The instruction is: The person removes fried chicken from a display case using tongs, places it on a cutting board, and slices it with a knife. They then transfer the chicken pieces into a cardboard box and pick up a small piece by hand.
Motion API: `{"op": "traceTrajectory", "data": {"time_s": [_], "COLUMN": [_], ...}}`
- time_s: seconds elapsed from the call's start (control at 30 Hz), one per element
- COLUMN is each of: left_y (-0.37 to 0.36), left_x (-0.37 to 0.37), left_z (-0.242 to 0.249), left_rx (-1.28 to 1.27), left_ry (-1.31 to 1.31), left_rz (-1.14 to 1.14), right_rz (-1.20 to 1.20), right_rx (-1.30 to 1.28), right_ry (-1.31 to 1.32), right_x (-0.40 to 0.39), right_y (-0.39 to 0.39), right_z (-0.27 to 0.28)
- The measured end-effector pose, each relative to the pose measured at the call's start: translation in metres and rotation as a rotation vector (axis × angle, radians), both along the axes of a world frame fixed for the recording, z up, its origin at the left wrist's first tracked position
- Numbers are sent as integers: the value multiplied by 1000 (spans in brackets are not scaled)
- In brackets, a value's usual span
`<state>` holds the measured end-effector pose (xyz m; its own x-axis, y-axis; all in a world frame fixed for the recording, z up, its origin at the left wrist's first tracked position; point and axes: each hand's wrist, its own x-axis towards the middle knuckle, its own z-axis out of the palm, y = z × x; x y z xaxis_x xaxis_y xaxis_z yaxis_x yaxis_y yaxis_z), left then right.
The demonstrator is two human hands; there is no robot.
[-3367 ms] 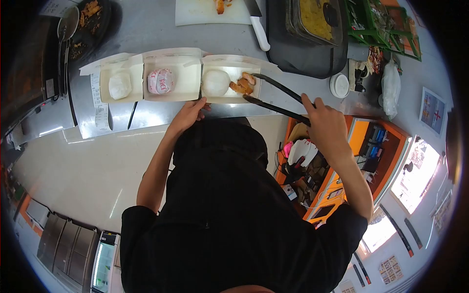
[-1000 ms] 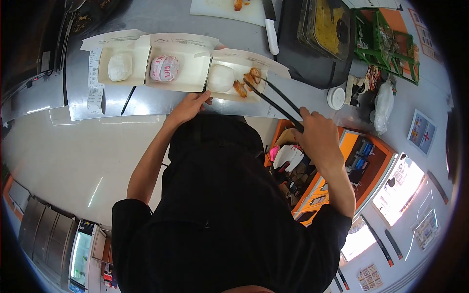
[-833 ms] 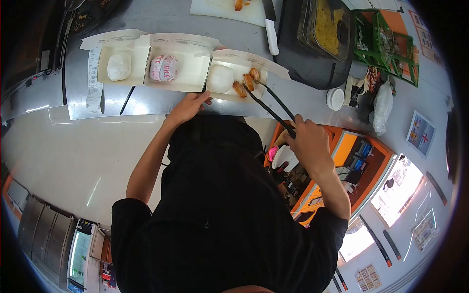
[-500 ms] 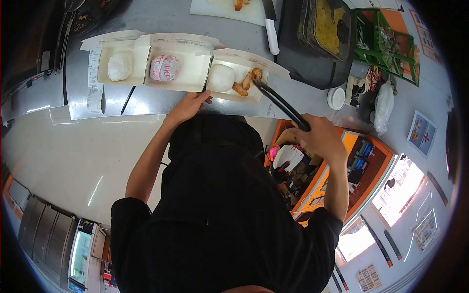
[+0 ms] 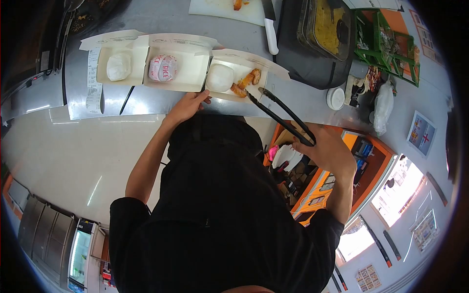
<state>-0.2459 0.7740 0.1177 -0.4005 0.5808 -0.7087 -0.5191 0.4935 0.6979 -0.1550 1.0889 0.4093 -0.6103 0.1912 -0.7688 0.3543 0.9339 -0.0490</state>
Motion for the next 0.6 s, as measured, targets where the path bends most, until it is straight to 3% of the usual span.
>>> {"op": "traceTrajectory", "data": {"time_s": [0.07,0.27,0.37,0.6], "left_y": [0,0,0,2], "left_x": [0,1,0,1], "left_z": [-1,2,1,5], "left_rx": [4,-15,-15,-31], "left_ry": [-6,-12,-18,-19], "left_rz": [9,22,18,48], "right_rz": [88,-22,-96,39], "right_rx": [-1,38,48,-14], "right_ry": [182,66,-158,-3], "right_x": [9,-12,-26,-11], "right_y": [-1,-9,-21,-33], "right_z": [1,4,-4,-32]}}
